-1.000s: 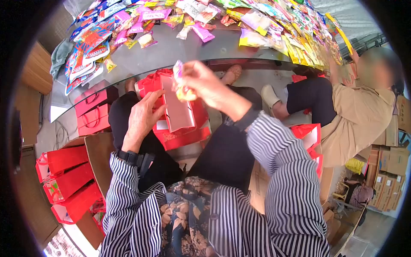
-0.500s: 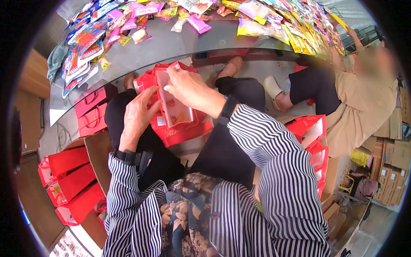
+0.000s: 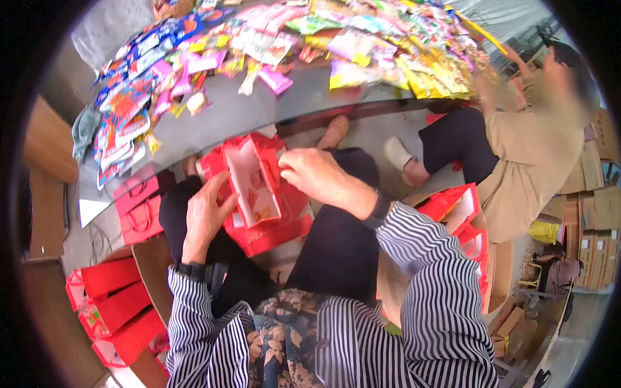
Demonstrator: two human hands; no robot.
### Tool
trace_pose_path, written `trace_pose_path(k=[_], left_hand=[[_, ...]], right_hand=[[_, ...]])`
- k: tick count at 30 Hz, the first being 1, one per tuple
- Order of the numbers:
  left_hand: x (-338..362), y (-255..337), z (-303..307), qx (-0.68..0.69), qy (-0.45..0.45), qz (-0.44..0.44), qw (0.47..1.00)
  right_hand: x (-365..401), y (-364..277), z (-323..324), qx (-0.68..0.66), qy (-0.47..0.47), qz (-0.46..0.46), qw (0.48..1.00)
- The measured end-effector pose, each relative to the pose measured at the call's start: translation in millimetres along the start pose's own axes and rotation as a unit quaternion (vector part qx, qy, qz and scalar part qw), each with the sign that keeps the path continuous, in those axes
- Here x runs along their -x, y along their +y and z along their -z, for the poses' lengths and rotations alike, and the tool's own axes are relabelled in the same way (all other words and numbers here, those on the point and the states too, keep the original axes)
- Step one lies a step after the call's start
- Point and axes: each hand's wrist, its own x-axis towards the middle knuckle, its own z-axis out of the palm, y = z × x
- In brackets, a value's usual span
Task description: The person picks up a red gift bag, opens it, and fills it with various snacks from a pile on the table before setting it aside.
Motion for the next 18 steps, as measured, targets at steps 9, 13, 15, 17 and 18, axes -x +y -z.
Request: trace_pose_path(k=[9,13,15,17,18], left_hand=[[-1,9,7,-0.013,-0.038,0.039,0.998],[-3,9,6,-0.005,-0.037,0.033,0.999],[-4,9,3,-0.004,-0.033,0.023,0.999],[-6,6,1,-0.011,-0.021,0.006,1.0],[-6,5,0,-0.008,-0.021,0.007,1.0]], right_hand=[[-31,18,37,0.004,0.112,0.008,0.994],[-87,46,50,0.088,0.168,-0.01,0.982],[-111,56,51,0.107,0.194,0.006,0.975],[-134,59,47,0.141,0.173,-0.048,0.974],[-142,60,44,0.158,0.162,-0.075,0.971]])
